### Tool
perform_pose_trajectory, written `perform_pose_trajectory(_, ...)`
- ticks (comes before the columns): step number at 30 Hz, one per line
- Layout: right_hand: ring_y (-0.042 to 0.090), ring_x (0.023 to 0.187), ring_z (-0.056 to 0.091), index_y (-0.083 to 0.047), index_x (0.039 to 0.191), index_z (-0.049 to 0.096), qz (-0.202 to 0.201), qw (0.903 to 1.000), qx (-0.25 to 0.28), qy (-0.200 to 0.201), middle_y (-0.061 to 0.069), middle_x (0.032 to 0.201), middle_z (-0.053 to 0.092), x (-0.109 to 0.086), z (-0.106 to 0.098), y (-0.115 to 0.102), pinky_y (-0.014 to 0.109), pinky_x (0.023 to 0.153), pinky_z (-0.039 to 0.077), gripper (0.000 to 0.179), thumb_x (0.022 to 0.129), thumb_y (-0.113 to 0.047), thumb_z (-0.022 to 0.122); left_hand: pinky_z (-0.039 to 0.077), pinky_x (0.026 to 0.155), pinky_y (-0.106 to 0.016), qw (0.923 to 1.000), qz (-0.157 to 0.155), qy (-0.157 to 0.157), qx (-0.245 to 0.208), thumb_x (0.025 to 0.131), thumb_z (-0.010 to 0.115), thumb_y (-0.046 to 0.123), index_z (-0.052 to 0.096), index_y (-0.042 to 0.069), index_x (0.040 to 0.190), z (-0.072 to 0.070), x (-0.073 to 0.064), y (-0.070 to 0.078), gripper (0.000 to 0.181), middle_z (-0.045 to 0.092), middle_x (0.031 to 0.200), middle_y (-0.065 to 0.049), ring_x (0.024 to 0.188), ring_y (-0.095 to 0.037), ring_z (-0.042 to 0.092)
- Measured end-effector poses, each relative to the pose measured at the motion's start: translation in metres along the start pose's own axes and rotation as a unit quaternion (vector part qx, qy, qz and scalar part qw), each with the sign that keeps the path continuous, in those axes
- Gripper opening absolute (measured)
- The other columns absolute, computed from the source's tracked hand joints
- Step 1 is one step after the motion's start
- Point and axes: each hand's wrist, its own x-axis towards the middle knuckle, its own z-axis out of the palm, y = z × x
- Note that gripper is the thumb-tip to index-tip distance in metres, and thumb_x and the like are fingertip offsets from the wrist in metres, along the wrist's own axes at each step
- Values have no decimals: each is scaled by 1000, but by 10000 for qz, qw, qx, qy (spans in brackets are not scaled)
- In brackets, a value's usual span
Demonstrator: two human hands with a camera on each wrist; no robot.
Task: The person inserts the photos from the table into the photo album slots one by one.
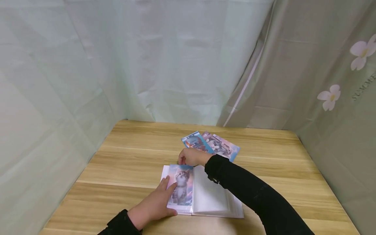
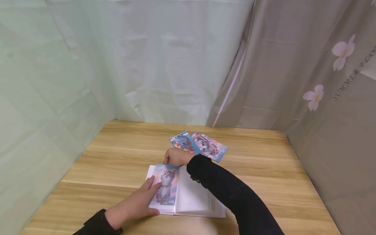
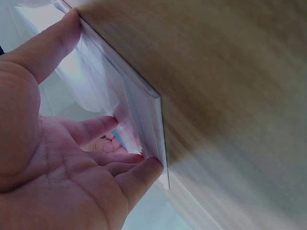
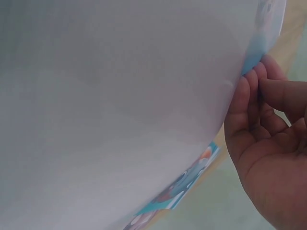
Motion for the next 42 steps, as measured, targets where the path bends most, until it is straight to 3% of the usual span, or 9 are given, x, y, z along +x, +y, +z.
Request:
perform_pose_trajectory(24,3,71,58,-9,88,76,-39,9996,94,-247,-2,79,70,-1,3,-3,18,67,48,35,82,17,53,38,107,-60,10000,2,35,49,73,89,39,46,-2,146,0,-1,2,94,21,157,-36,144,-52,24)
perform_pose_trajectory(42,5,72,56,-10,88,76,132,9991,238,-310,-2,79,68,-1,4,-4,19,66,46,36,87,18,52,38,107,-60,9998,164,112,86,72,90,36,47,-4,144,-2,-1,0,93,23,154,-39,142,-54,26)
